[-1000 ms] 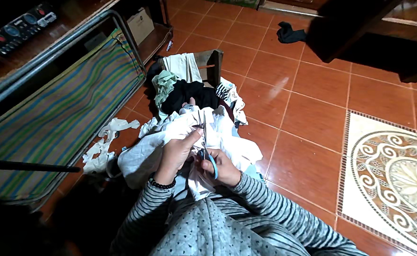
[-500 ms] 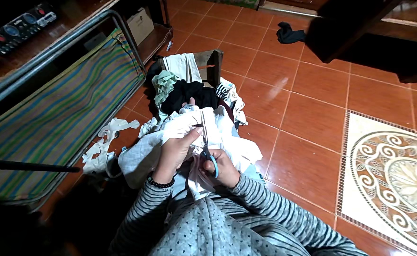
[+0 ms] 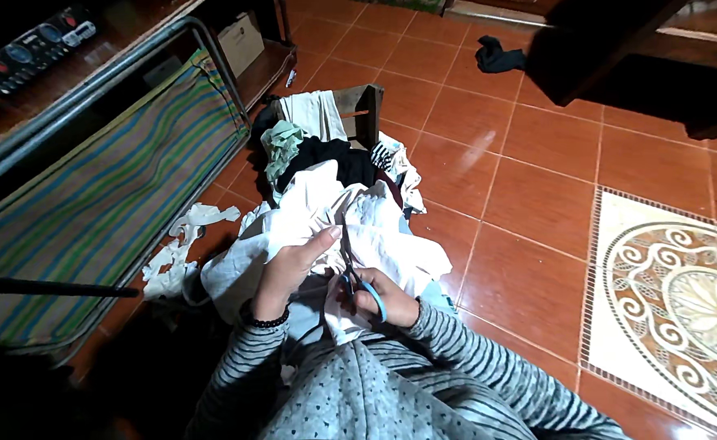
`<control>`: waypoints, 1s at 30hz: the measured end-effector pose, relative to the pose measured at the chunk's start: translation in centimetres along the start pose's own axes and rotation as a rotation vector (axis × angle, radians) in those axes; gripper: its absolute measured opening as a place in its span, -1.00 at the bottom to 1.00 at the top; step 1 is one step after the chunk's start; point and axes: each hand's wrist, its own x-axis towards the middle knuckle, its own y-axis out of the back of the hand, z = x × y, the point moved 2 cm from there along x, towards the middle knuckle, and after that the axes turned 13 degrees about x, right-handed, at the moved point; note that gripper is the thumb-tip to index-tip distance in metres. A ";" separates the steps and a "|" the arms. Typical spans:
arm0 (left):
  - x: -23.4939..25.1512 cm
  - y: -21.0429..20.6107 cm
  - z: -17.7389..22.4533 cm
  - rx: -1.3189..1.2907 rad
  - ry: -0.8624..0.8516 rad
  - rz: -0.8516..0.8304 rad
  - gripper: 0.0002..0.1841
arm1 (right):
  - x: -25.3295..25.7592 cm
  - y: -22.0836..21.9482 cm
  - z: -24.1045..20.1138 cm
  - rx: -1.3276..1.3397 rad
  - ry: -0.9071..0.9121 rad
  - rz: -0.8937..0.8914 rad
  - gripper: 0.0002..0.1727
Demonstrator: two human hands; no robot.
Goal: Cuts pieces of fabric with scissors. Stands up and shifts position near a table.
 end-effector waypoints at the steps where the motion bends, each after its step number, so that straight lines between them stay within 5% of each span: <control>1: -0.2 0.0 -0.1 0.014 0.008 -0.030 -0.79 | 0.2 0.1 -0.3 0.004 0.007 0.006 -0.35; 7: -1.3 0.1 -1.1 0.012 0.019 -0.073 -0.81 | 1.3 0.6 -1.9 0.076 -0.026 0.054 -0.52; 11: -1.2 -0.2 -1.9 -0.256 0.154 0.030 -0.87 | 1.0 0.5 -1.3 0.055 0.013 0.087 -0.60; 14: -0.3 -0.3 -2.1 -0.579 0.349 0.058 -0.59 | 0.7 0.6 -0.6 -0.037 0.010 0.132 -0.55; 16: 0.4 -0.3 -2.6 -0.746 0.465 0.163 -0.58 | 0.5 0.7 -0.2 -0.062 -0.025 0.171 -0.54; 19: 0.5 -0.6 -3.2 -0.776 0.615 0.263 -0.63 | 0.1 0.9 0.4 -0.075 -0.111 0.222 -0.57; 23: 0.4 -0.9 -3.1 -0.687 0.739 0.148 -0.39 | 0.3 1.0 0.4 -0.090 -0.174 0.214 -0.59; 25: 1.8 -0.3 -1.7 -0.574 0.651 0.077 -0.42 | 1.5 1.1 -1.3 -0.126 -0.150 0.211 -0.61; 30: 5.9 1.1 5.8 -0.532 0.127 -0.080 -0.62 | 5.4 1.1 -8.8 -0.200 0.131 0.153 -0.57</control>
